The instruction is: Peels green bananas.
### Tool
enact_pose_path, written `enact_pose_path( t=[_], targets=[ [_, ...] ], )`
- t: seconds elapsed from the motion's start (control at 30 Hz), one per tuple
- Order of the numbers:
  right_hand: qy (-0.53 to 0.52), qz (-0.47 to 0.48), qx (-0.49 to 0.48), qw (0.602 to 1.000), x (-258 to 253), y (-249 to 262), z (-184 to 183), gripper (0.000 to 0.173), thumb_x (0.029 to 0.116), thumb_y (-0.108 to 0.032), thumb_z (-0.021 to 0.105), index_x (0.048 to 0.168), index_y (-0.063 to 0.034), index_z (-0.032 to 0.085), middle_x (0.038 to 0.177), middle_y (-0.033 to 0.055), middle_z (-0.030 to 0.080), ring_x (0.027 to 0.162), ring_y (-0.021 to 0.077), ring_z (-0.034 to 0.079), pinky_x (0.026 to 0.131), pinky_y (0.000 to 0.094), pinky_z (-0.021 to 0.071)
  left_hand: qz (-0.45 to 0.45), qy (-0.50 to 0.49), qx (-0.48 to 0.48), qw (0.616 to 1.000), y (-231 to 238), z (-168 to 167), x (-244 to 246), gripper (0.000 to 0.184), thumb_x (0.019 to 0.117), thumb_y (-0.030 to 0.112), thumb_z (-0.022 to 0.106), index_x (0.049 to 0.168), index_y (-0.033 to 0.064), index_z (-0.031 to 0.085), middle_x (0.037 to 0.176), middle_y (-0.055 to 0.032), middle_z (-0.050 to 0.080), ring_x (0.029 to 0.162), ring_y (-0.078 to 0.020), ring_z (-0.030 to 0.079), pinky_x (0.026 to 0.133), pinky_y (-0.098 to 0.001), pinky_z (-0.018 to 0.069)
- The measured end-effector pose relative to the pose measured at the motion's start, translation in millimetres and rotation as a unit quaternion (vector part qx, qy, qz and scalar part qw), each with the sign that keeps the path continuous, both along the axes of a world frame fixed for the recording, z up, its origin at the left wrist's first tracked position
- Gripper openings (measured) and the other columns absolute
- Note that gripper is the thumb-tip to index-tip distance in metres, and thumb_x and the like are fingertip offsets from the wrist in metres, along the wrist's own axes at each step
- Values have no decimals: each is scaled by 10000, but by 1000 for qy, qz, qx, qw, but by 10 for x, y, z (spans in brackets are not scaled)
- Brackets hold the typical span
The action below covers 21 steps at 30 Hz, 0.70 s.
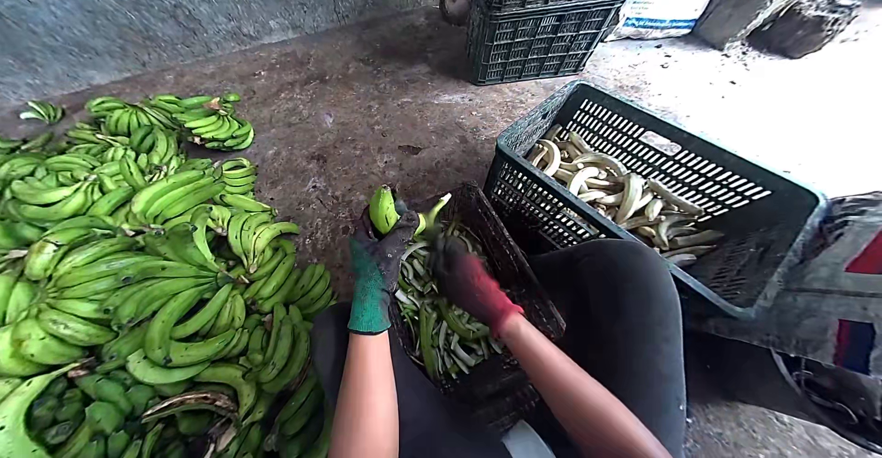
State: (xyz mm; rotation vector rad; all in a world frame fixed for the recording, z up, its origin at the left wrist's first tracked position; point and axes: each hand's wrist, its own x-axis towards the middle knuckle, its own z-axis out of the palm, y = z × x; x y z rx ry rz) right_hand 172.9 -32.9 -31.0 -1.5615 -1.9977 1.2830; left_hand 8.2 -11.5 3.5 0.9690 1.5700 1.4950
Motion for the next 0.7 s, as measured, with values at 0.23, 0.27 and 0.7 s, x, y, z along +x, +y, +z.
enact_pose_path(
  t=[0.23,0.27,0.7],
  targets=[
    [167,-38,-47,984,264,182,-180,463,1081,-327,423,1411,-27,546,1137,112,675,951,142,669,862,361,574,20,-314,121,941,58,-145,-99,341,1054,337,519,1335,142,520,976,-78,694,810,-190,702,713,-367,616],
    [203,-41,21,978,245,295,-124,441,1068,-309,461,1394,-35,577,1170,86,683,980,101,666,877,309,568,44,-305,111,945,121,-156,-105,319,1074,303,478,1350,147,511,977,-63,676,797,-168,688,700,-339,607],
    [-27,-119,290,949,-118,922,-212,333,903,-120,712,1236,-125,729,1352,228,606,1281,461,529,1055,698,373,-7,-97,-82,992,-7,-212,33,393,1099,279,437,1406,52,530,1240,-127,628,1057,-146,602,914,-316,509]
  ],
)
